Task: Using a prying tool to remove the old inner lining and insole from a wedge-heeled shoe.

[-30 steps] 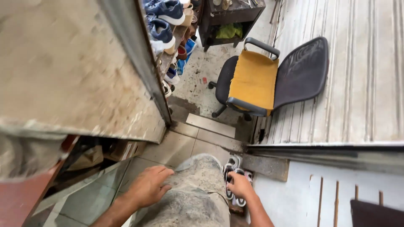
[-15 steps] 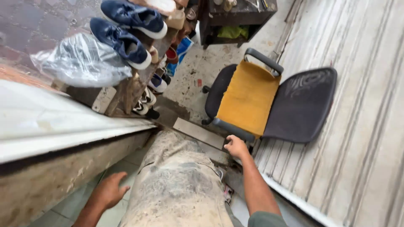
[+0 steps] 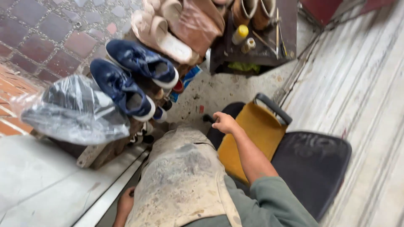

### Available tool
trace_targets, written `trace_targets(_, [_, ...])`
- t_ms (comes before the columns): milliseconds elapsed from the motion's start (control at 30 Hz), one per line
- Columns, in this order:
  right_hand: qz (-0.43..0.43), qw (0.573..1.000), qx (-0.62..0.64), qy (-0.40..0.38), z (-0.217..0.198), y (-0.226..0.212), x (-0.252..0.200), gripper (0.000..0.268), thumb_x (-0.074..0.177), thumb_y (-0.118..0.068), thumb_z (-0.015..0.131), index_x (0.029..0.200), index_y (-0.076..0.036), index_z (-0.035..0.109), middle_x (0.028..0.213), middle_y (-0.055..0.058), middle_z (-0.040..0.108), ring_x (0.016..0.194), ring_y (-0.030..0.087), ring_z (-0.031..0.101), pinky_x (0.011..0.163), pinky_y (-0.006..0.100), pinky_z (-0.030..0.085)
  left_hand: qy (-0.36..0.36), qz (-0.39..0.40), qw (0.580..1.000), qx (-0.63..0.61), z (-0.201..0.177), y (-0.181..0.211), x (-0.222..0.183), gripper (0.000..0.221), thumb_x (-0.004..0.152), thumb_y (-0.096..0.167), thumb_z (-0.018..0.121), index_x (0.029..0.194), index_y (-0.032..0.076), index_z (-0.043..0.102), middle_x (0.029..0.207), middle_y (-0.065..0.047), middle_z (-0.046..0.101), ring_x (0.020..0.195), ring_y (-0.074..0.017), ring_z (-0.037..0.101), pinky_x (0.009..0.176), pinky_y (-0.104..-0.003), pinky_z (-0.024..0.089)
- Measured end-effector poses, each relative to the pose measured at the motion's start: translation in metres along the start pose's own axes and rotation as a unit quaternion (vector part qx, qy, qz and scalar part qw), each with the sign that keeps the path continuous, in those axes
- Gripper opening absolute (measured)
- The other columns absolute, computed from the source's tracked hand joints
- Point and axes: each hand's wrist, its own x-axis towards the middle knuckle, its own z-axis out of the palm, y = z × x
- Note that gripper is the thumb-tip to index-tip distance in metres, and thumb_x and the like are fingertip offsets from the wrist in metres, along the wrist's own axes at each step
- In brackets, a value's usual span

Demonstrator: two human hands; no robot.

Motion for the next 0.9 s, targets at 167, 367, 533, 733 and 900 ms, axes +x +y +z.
trace_targets(167, [-0.079, 0.996, -0.018, 0.049, -0.072, -0.058, 0.098, 0.065, 0.095, -0.030, 0.067, 0.154, -0.013, 0.045, 0.135, 0.013, 0.063, 0.117, 0.031, 0.065, 0.094, 0.044, 0.051, 0.037, -0.043, 0.993, -0.106, 0.001, 0.058, -0.025, 0.046, 0.086, 0.044, 0.063, 0.125, 0.022, 0.076, 0.122, -0.004, 0.079, 0.112, -0.0258, 0.072, 0.094, -0.038, 0.051])
trace_targets(367, [-0.101, 0.993, 0.022, 0.062, -0.133, -0.115, 0.168, 0.091, 0.095, -0.023, 0.070, 0.163, -0.023, 0.011, 0.156, 0.010, 0.045, 0.132, 0.037, 0.054, 0.086, 0.063, 0.049, -0.017, -0.098, 0.980, -0.174, 0.007, 0.144, -0.030, 0.046, 0.099, 0.030, 0.069, 0.142, 0.017, 0.062, 0.136, -0.007, 0.066, 0.123, -0.0324, 0.063, 0.115, -0.056, 0.050])
trace_targets(533, [-0.407, 0.884, -0.134, 0.188, -0.123, -0.073, 0.314, 0.036, 0.098, -0.030, 0.051, 0.123, -0.013, 0.030, 0.116, 0.011, 0.036, 0.105, 0.032, 0.033, 0.088, 0.050, 0.027, 0.031, -0.130, 0.959, -0.251, 0.035, 0.224, 0.003, 0.043, 0.098, 0.032, 0.068, 0.139, 0.019, 0.066, 0.133, -0.003, 0.072, 0.119, -0.0275, 0.068, 0.107, -0.047, 0.051])
trace_targets(733, [-0.564, 0.781, -0.111, 0.244, -0.110, -0.036, 0.378, 0.070, 0.099, -0.052, 0.061, 0.153, -0.012, 0.039, 0.148, 0.018, 0.051, 0.137, 0.043, 0.049, 0.106, 0.056, 0.042, -0.018, -0.043, 0.966, -0.253, 0.057, 0.360, 0.038, 0.048, 0.099, 0.034, 0.064, 0.145, 0.024, 0.057, 0.143, 0.002, 0.063, 0.126, -0.0226, 0.065, 0.115, -0.045, 0.051])
trace_targets(900, [-0.553, 0.796, -0.063, 0.240, -0.103, -0.022, 0.381, 0.062, 0.092, -0.046, 0.072, 0.140, -0.013, 0.051, 0.133, 0.015, 0.061, 0.125, 0.041, 0.059, 0.091, 0.055, 0.048, 0.089, 0.168, 0.966, -0.177, 0.125, 0.386, 0.152, 0.049, 0.094, 0.029, 0.069, 0.140, 0.016, 0.059, 0.135, -0.003, 0.066, 0.120, -0.0232, 0.067, 0.104, -0.041, 0.054])
